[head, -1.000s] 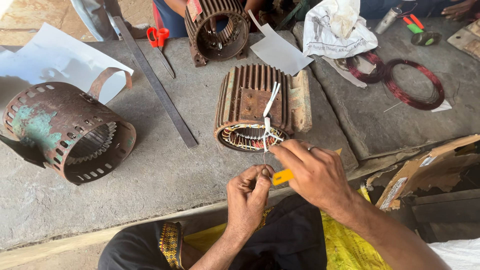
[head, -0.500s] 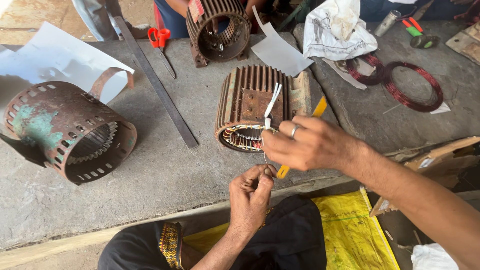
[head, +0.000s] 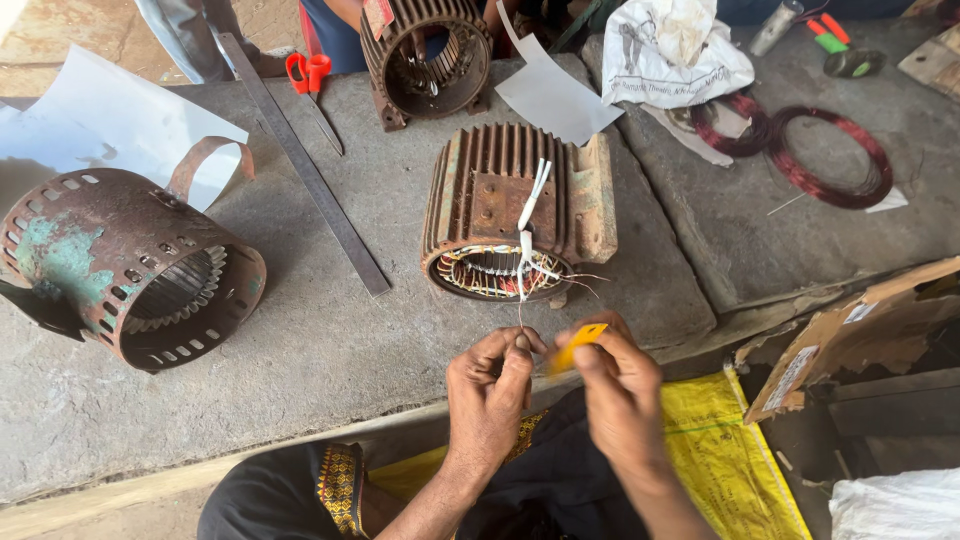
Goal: The person uses a yellow utility knife to strip the insulation from wires connected to a motor stator. They repeatedly cut and peel the wire coating to expose the copper strands.
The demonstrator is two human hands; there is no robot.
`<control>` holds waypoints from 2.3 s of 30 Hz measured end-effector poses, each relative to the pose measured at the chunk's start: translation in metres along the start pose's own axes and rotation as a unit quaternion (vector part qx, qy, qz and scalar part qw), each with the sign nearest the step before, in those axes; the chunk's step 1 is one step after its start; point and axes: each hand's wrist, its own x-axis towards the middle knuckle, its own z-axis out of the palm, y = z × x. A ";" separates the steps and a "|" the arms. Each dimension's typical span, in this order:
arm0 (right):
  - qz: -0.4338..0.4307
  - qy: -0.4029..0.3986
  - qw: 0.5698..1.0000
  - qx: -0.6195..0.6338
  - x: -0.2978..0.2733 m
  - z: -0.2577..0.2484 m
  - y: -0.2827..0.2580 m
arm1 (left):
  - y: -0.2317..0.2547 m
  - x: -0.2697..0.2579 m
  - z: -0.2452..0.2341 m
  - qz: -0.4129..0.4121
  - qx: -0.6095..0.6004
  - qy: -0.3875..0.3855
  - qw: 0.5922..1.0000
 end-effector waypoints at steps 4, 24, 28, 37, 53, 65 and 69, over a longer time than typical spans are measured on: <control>-0.046 0.120 0.991 -0.033 0.011 0.020 0.030 | -0.001 -0.001 0.003 0.004 -0.006 0.007 1.000; -0.082 0.068 0.993 -0.041 0.032 0.025 0.051 | -0.010 0.001 0.003 0.012 0.014 0.010 1.000; -0.052 0.070 0.995 -0.039 0.027 0.025 0.039 | -0.002 0.001 0.005 -0.003 0.010 0.014 1.000; -0.060 0.034 0.992 -0.105 0.032 0.022 0.032 | -0.006 0.000 0.000 -0.010 0.010 0.023 1.000; -0.007 0.158 0.986 0.044 0.004 0.021 0.047 | 0.041 0.002 0.002 -0.011 0.207 -0.008 0.978; -0.018 0.183 0.980 0.075 -0.007 0.010 0.054 | 0.020 0.005 0.017 0.019 0.140 0.010 0.990; -0.022 0.174 0.982 0.068 -0.004 0.013 0.050 | 0.016 0.006 0.019 0.020 0.126 0.023 0.992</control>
